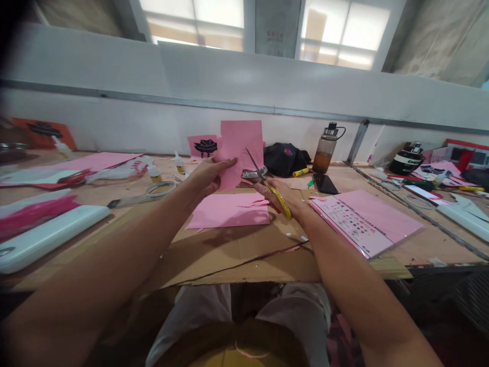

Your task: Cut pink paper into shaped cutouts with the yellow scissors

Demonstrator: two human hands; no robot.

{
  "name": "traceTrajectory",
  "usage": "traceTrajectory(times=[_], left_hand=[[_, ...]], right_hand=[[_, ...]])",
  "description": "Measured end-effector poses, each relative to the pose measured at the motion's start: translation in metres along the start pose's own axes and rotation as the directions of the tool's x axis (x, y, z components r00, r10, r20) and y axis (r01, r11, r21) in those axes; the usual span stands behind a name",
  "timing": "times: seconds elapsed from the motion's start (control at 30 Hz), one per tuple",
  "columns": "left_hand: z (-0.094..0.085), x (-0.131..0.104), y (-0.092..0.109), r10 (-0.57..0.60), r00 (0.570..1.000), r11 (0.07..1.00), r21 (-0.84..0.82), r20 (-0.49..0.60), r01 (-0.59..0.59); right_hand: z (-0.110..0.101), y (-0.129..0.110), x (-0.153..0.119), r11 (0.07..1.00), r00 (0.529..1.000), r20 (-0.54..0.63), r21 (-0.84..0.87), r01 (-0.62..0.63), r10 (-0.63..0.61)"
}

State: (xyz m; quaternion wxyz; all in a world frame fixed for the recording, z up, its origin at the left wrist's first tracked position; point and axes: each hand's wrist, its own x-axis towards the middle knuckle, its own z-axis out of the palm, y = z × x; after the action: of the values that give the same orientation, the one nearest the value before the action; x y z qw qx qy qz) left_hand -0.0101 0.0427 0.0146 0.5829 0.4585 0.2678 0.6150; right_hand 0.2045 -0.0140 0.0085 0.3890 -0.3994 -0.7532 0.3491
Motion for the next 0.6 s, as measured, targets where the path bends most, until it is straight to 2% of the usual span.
traceTrajectory(times=[0.33,0.6], left_hand=[[0.0016,-0.0009,0.0011,0.003,1.0,0.999,0.035,-0.017,-0.002],[0.0005,0.0008,0.0004,-0.004,1.0,1.0,0.028,-0.019,0.005]], right_hand=[[-0.0023,-0.0014,-0.0003,0.978,0.999,0.054,-0.207,0.014,-0.002],[-0.0029,0.0036,0.0023,0.981,0.998,0.061,-0.193,0.007,0.005]])
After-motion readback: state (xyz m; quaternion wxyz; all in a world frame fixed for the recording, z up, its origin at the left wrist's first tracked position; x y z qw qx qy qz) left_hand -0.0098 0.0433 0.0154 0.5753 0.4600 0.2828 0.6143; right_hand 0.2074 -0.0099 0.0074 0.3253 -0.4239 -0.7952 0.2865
